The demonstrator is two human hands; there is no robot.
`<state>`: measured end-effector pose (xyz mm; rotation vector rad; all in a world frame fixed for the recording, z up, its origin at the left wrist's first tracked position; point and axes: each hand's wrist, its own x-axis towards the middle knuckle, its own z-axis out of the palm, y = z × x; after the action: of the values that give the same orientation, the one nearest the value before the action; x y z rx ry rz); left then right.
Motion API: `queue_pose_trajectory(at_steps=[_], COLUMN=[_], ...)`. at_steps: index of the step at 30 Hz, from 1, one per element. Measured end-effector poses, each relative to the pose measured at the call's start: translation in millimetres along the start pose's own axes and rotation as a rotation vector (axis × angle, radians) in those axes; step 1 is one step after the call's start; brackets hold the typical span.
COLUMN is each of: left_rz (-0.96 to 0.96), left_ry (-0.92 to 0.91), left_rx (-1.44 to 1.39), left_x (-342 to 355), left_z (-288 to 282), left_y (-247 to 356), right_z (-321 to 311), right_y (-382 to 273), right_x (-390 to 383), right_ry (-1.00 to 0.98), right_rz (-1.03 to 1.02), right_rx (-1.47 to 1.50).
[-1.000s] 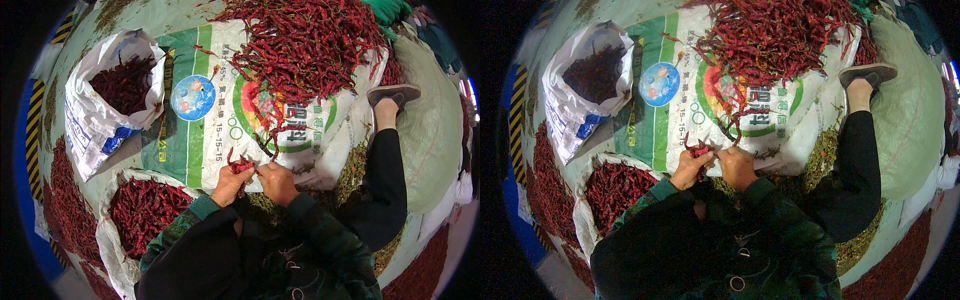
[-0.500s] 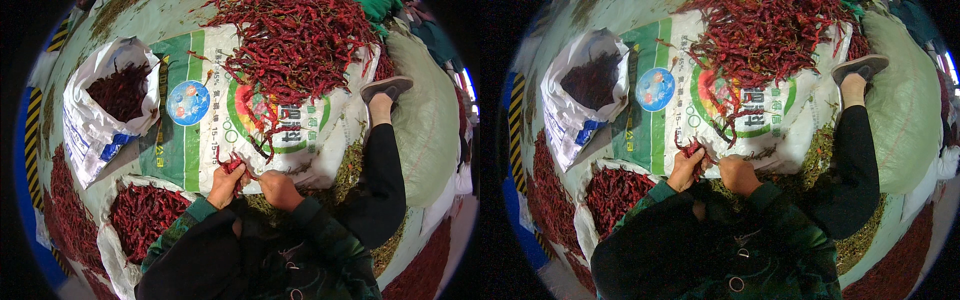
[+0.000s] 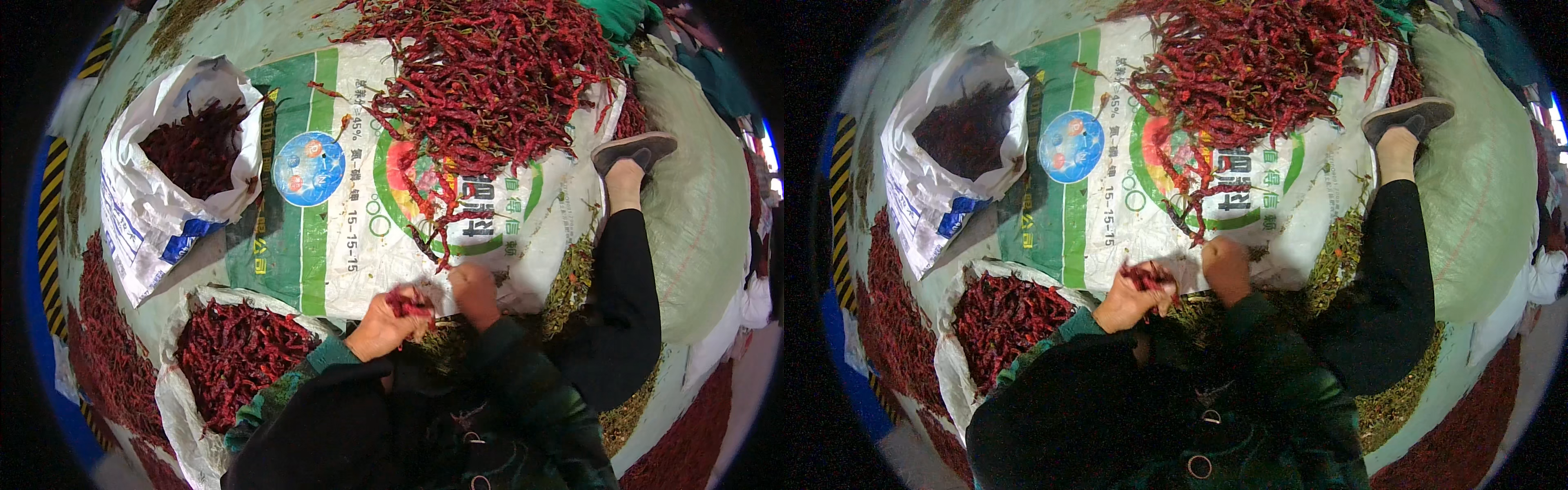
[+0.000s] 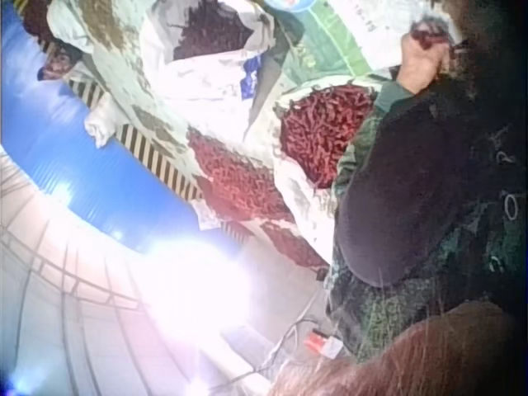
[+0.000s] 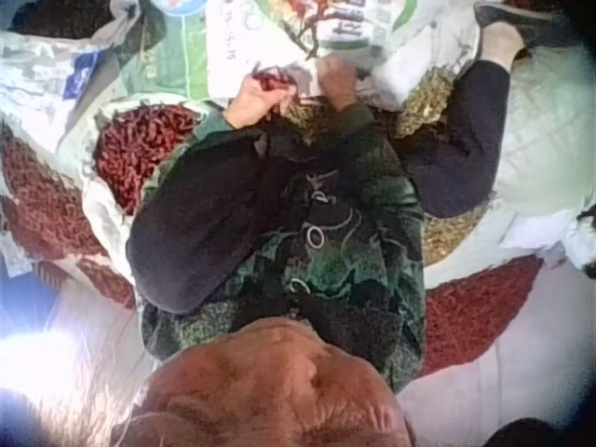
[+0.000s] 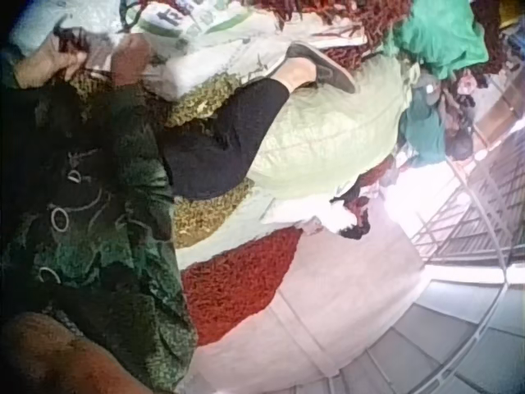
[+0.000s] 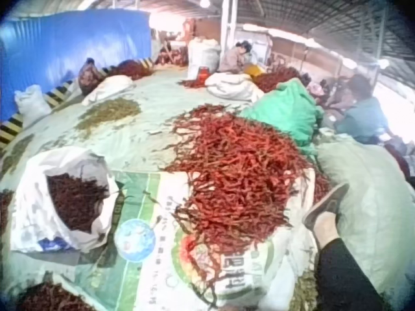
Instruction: The person sits on the floor and removes stems from dried red chilies by hand. They place the de-stemmed peppers into a white sack and discard the stems onto a pile on the floor.
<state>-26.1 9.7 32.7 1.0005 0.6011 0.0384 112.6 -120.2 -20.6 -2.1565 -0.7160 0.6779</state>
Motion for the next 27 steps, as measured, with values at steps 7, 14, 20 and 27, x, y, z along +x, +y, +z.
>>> queue_pose_trajectory(at_steps=[7,14,20,27], left_rz=[-0.116,-0.123,-0.167,-0.258], left_ry=[0.133,0.152,0.197,-0.047], left_rx=[-0.466,-0.479,-0.465,-0.416], left_x=[7,7,15,31], left_z=[-28,-20,-7,21], left_y=[-9,0,5,21], right_z=[-8,15,-23,-35], right_y=[-13,-16,-20,-52], right_x=[32,77,58,32], right_ry=[-0.033,0.163,-0.089,-0.144], right_rz=[-0.294,-0.357,-0.201,-0.109], right_rx=[-0.225,-0.387,0.263,0.469])
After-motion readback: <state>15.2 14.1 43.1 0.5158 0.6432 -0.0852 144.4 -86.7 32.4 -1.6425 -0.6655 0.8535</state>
